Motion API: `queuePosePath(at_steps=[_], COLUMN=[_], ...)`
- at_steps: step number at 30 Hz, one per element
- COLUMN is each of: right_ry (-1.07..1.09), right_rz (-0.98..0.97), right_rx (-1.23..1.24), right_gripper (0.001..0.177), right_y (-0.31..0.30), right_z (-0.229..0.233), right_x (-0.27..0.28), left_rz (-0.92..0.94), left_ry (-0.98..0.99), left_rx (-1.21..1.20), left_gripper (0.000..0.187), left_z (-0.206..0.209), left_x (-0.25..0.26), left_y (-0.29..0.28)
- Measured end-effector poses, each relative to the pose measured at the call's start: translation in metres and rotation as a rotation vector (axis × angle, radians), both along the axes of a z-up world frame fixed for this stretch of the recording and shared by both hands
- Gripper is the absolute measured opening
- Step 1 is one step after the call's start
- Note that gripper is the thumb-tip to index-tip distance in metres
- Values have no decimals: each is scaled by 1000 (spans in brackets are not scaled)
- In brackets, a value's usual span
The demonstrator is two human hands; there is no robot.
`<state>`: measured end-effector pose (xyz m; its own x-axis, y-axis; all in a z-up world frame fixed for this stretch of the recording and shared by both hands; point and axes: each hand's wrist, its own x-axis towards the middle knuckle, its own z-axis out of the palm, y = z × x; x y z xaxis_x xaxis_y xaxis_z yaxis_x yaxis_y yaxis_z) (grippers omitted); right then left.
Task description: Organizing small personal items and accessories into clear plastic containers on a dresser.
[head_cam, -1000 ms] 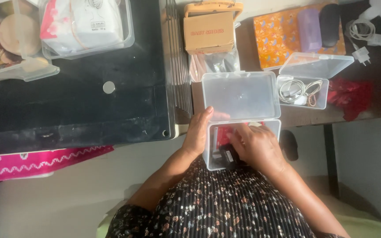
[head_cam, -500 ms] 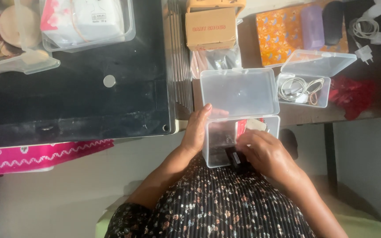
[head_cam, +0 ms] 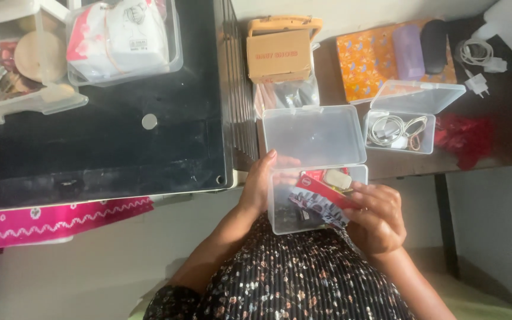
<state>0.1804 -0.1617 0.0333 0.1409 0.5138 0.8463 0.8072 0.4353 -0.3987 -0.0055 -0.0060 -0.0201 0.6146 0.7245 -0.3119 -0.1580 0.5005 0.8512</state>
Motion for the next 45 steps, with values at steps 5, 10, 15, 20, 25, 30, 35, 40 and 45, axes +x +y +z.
queuePosePath(at_steps=[5,10,15,20,25,30,35,40,45], right_ry=[404,665,723,747,663,721,266,175,982], right_rz=[0,23,76,111,81,186,61,202,245], right_rx=[-49,-70,-67,-46,-12,-291,-590,-698,-629], right_gripper=[28,28,29,27,23,15,22,27,21], right_y=[-1,-1,4,10,15,-6,-3,14,10], right_z=[-17,-25,-30,-33,-9,-3,6,25,-30], right_x=[-6,-8,-7,-4,12,38,23,-1,6], left_rz=[-34,22,53,48,12,-27,-55,-79,-88], left_ry=[145,91,52,-14,13,-13,28,32,20], left_rx=[86,37,23,36,76,287,292,275,282], left_gripper=[67,64,61,60,63,68,67,68,65], left_z=[1,-1,4,-7,-7,3,11,21,19], left_x=[-2,-7,-7,-11,-10,-7,2,6,6], left_y=[-2,-3,-1,1,4,5,6,4,3])
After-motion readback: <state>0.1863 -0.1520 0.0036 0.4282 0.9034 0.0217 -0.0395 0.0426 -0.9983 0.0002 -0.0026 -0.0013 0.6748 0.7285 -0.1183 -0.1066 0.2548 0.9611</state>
